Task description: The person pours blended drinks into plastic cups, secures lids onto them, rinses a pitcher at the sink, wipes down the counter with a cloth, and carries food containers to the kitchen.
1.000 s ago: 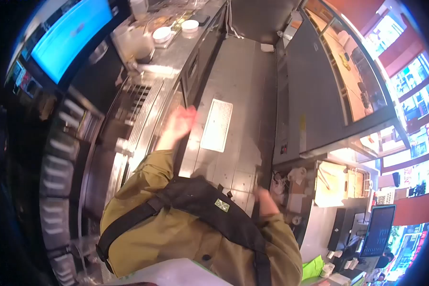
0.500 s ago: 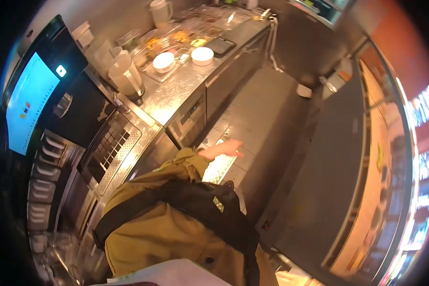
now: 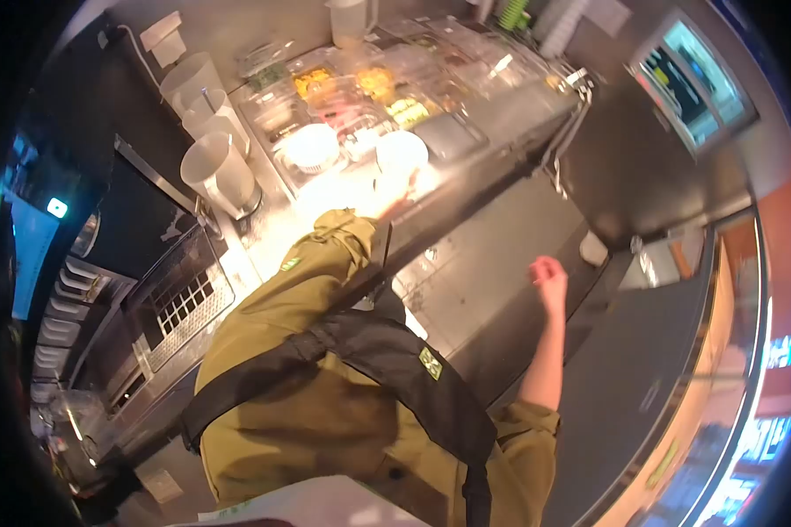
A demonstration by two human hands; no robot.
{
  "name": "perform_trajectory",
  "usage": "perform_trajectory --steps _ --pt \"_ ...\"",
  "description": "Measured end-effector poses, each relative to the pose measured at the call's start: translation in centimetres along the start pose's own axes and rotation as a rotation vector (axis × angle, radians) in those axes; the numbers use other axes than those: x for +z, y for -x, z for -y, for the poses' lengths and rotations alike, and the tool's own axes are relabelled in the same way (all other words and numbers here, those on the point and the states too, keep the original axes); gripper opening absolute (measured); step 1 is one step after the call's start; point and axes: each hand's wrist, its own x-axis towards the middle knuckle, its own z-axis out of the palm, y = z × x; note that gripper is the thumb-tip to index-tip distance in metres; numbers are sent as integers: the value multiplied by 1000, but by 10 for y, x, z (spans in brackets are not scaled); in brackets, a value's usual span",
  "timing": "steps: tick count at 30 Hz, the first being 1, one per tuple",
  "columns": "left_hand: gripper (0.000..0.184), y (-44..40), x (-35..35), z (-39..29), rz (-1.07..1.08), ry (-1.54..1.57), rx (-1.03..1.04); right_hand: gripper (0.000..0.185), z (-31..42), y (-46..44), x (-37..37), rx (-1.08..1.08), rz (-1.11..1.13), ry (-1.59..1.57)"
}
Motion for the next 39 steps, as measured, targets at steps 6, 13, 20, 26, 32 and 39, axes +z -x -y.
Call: perform_trajectory --steps 6,13,20,26,32,39 --pt "56 -5 1 24 111 48 -16 18 11 -120 144 -3 325 -5" --pt "46 115 -151 52 -372 307 177 20 110 -188 338 -651 148 246" --pt "29 190 -292 109 -949 -161 -552 19 117 -183 485 -1290 910 775" --pt "35 200 -273 171 -764 -74 -714 15 202 -196 502 -1427 800 384" --pt "59 180 -289 120 -911 -225 -673 14 338 -169 626 -1564 603 53" --pt "51 140 -266 43 -1181 1 -435 28 317 -148 715 -1505 774 225"
